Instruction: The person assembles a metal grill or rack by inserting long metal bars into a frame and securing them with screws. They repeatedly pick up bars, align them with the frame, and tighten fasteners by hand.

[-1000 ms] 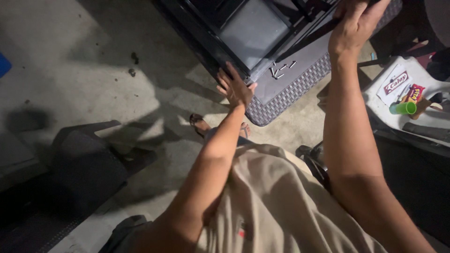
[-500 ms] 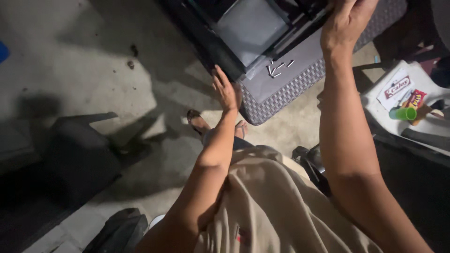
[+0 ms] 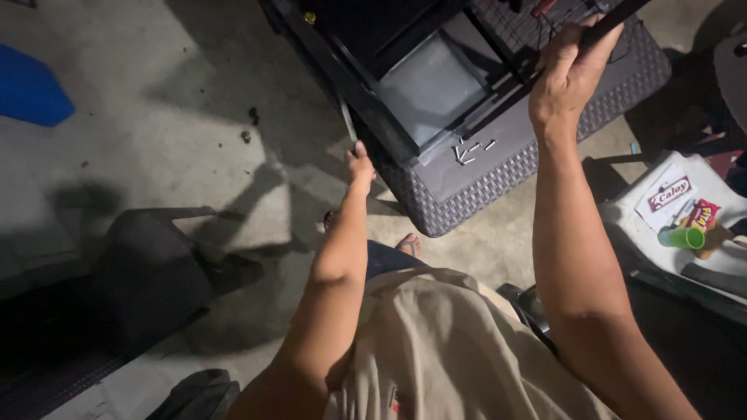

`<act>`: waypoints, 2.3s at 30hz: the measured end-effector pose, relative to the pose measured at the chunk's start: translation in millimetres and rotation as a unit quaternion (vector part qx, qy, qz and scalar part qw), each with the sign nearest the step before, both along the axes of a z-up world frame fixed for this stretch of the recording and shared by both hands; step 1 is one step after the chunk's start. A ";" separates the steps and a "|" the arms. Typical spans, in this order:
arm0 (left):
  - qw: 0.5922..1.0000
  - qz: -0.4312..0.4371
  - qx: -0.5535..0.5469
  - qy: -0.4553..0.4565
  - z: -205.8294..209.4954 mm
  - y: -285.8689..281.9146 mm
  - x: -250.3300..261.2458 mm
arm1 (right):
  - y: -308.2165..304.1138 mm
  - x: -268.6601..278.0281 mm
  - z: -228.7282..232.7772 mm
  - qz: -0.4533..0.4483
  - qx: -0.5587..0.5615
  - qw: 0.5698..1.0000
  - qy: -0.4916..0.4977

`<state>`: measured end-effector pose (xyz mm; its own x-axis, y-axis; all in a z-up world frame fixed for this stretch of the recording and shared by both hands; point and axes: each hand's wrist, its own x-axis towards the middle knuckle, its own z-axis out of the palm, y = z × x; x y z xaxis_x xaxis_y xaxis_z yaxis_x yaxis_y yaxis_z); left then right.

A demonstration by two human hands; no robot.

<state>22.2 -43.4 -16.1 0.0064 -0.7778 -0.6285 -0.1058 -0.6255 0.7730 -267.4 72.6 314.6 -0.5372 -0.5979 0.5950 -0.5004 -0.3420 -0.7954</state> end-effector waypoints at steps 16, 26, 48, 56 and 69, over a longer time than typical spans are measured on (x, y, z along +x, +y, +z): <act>0.979 -0.033 -0.078 -0.186 10.5 155.5 152.8 | -9.2 -14.4 -19.7 0.035 -0.026 0.998 -0.045; 0.946 -0.135 -0.035 -0.292 52.6 256.8 268.1 | -7.6 -15.8 -17.4 0.009 -0.006 1.000 -0.026; 0.980 0.171 -0.070 -0.076 129.2 426.9 357.6 | -10.3 0.3 4.6 -0.022 -0.012 0.999 0.031; 0.919 0.072 -0.195 0.334 97.6 132.3 117.5 | -19.8 -16.9 -10.7 -0.016 -0.039 0.999 0.031; 0.901 -0.023 -0.049 0.430 227.0 -18.5 -138.9 | -14.6 0.1 -0.1 -0.006 -0.037 0.998 -0.052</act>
<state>-116.7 -61.8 210.9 -0.4831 -0.8174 -0.3137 0.5346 -0.5592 0.6337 -267.4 58.0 314.5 -0.6046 -0.5478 0.5783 -0.4210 -0.3965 -0.8158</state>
